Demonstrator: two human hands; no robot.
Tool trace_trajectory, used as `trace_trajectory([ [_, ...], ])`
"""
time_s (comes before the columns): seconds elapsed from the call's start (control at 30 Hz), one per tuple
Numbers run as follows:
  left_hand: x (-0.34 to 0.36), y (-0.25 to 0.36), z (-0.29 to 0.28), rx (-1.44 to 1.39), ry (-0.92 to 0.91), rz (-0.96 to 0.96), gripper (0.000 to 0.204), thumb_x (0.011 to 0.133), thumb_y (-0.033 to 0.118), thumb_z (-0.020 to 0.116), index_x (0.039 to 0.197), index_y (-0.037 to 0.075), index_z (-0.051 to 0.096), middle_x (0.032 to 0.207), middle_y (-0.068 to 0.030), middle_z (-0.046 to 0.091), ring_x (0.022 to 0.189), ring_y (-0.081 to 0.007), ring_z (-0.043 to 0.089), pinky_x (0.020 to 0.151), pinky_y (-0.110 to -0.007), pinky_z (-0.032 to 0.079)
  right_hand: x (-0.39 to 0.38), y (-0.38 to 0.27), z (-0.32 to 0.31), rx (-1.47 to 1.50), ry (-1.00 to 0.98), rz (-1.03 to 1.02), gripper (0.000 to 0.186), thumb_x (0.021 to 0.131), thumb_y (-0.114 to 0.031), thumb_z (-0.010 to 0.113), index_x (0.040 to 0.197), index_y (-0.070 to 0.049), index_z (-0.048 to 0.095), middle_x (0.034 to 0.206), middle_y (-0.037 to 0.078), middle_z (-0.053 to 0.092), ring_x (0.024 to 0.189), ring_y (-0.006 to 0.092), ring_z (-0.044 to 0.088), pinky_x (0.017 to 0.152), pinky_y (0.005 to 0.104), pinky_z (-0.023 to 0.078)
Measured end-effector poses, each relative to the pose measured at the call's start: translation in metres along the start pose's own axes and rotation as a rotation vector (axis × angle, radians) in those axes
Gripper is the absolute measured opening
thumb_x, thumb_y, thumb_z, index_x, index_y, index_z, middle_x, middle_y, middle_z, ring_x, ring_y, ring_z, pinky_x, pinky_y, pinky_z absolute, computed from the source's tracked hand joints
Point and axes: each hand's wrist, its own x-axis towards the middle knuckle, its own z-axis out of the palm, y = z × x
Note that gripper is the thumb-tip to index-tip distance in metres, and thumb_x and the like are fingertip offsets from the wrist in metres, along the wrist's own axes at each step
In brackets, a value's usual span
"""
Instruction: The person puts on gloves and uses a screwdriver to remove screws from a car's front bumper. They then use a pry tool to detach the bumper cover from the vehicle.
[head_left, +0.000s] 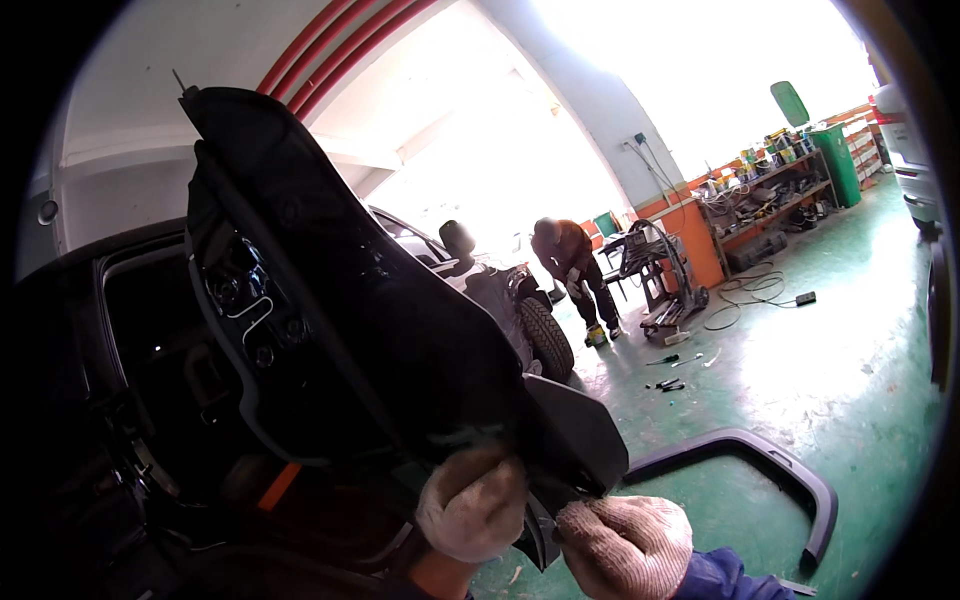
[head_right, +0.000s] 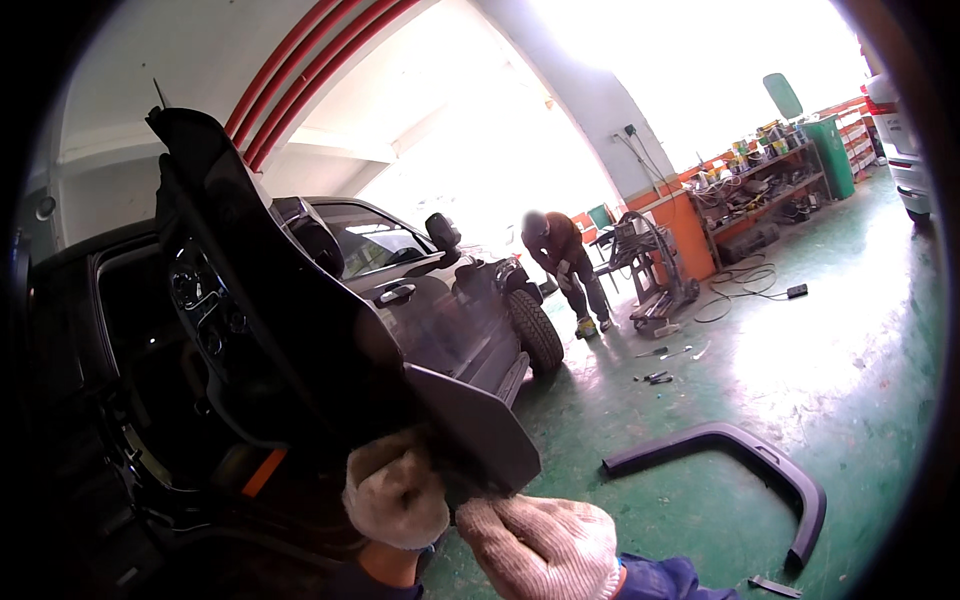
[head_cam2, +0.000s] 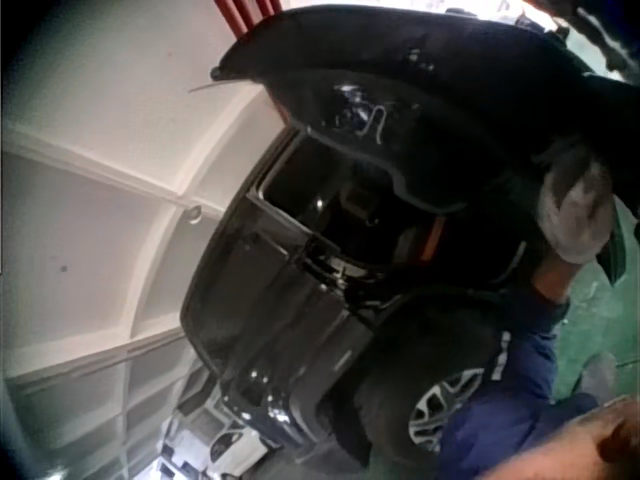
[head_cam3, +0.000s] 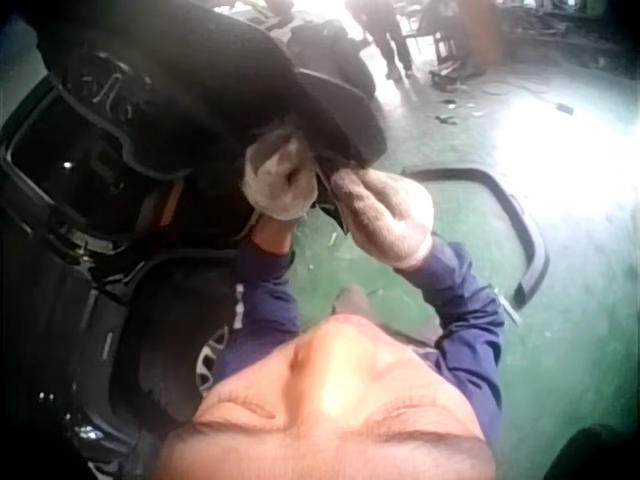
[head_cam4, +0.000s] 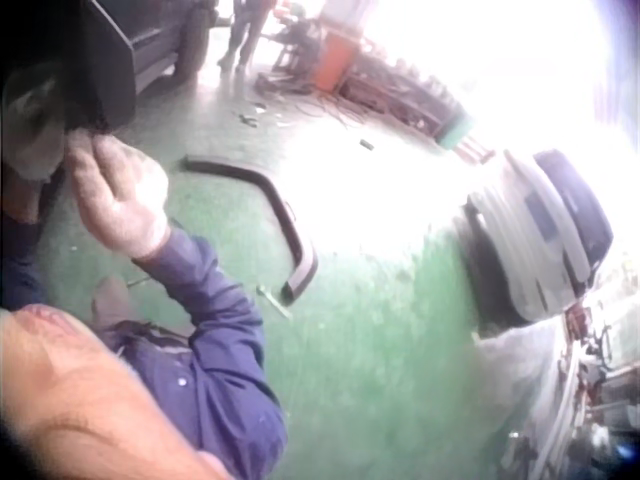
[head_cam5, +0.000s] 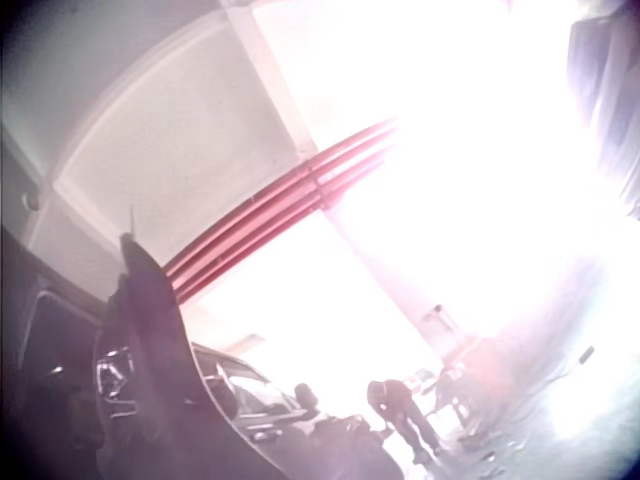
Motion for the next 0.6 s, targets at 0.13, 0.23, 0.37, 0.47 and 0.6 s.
trace_trajectory([
  [0.13,-0.010,-0.005,0.002,-0.124,-0.030,-0.098,0.037,0.079,-0.003,0.073,0.113,0.007,0.063,0.098,-0.0170,0.071,0.082,-0.0323,0.070,0.074,-0.041,0.059,0.003,0.002,0.000,0.006,-0.038,-0.041,0.029,0.080,0.004,0.071,0.107,-0.004,0.064,0.089,0.016,0.071,0.064,0.0320,0.069,0.051,0.0403,0.055],
  [0.23,-0.002,-0.001,0.002,-0.051,-0.021,-0.032,0.037,0.078,-0.003,0.073,0.113,0.008,0.064,0.099,-0.0161,0.071,0.081,-0.0309,0.070,0.071,-0.038,0.059,0.003,0.002,-0.002,-0.012,-0.047,-0.043,0.031,0.078,0.003,0.072,0.107,-0.004,0.064,0.089,0.016,0.071,0.064,0.0320,0.069,0.051,0.0402,0.055],
  [0.37,0.008,0.001,-0.002,0.023,-0.076,-0.042,0.026,0.078,0.002,0.072,0.102,0.009,0.066,0.098,-0.0113,0.072,0.082,-0.0289,0.070,0.069,-0.037,0.058,0.005,0.000,-0.008,-0.035,-0.065,-0.020,0.030,0.076,0.001,0.075,0.104,-0.003,0.067,0.088,0.015,0.071,0.065,0.0319,0.069,0.053,0.0393,0.055],
  [0.47,0.017,0.006,-0.003,0.019,-0.082,-0.081,0.022,0.077,0.001,0.072,0.097,0.009,0.067,0.096,-0.0102,0.072,0.081,-0.0285,0.069,0.068,-0.038,0.058,0.008,-0.001,-0.010,-0.039,-0.056,0.013,0.029,0.074,0.000,0.077,0.102,-0.003,0.069,0.087,0.015,0.070,0.065,0.0318,0.069,0.054,0.0391,0.055],
  [0.6,0.014,-0.010,0.004,-0.101,0.016,0.087,0.031,0.076,-0.001,0.080,0.105,0.008,0.074,0.096,-0.0133,0.072,0.079,-0.0263,0.072,0.066,-0.035,0.059,0.022,-0.006,-0.026,-0.044,-0.160,0.087,0.032,0.071,-0.002,0.081,0.101,-0.004,0.072,0.086,0.015,0.071,0.068,0.0313,0.070,0.058,0.0381,0.057],
])
